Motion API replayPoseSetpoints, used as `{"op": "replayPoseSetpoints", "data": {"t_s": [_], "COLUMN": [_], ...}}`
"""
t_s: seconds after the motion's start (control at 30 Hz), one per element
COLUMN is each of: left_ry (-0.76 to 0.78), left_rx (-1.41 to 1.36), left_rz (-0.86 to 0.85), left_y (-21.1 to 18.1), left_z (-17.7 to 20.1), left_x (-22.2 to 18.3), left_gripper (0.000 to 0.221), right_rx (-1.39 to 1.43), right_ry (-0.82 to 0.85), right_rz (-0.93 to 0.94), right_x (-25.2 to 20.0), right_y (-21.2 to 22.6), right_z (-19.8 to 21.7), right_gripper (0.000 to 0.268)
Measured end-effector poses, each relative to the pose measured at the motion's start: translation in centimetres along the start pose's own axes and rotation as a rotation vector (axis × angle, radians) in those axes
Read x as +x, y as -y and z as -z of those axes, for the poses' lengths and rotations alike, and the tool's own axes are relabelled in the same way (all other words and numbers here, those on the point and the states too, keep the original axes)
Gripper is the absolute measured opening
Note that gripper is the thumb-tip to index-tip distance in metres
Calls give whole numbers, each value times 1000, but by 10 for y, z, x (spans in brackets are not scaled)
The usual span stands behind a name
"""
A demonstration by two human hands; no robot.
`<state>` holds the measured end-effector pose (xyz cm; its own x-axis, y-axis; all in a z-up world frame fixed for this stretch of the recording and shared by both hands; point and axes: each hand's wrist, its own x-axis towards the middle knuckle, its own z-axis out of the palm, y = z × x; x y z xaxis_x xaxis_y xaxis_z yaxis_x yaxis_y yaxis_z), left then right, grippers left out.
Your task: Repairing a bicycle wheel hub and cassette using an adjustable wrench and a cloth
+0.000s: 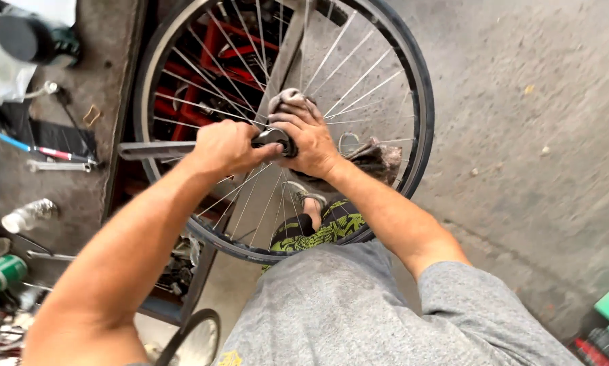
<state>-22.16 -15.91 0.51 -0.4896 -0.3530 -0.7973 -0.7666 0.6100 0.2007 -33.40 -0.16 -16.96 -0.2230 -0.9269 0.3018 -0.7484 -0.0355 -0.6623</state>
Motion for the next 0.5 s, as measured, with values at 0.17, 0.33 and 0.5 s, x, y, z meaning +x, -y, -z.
{"op": "replayPoseSetpoints", "data": {"t_s": [0.17,0.33,0.5], "left_ry": [71,127,231], "left_rx": [389,463,333], "left_rz": [-70,-81,-22], "left_y": [-5,-7,-14], "left_z": [15,11,13], "left_x": [30,39,26], "left_gripper": [68,72,85], "right_rx": [49,22,-8], "right_ry": [-15,-61,-83], "right_rz": [-114,-119,-107], "right_x": [0,1,-1], "right_y": [16,23,21], "right_z": [-5,-3,-7], "right_gripper": [79,72,77]}}
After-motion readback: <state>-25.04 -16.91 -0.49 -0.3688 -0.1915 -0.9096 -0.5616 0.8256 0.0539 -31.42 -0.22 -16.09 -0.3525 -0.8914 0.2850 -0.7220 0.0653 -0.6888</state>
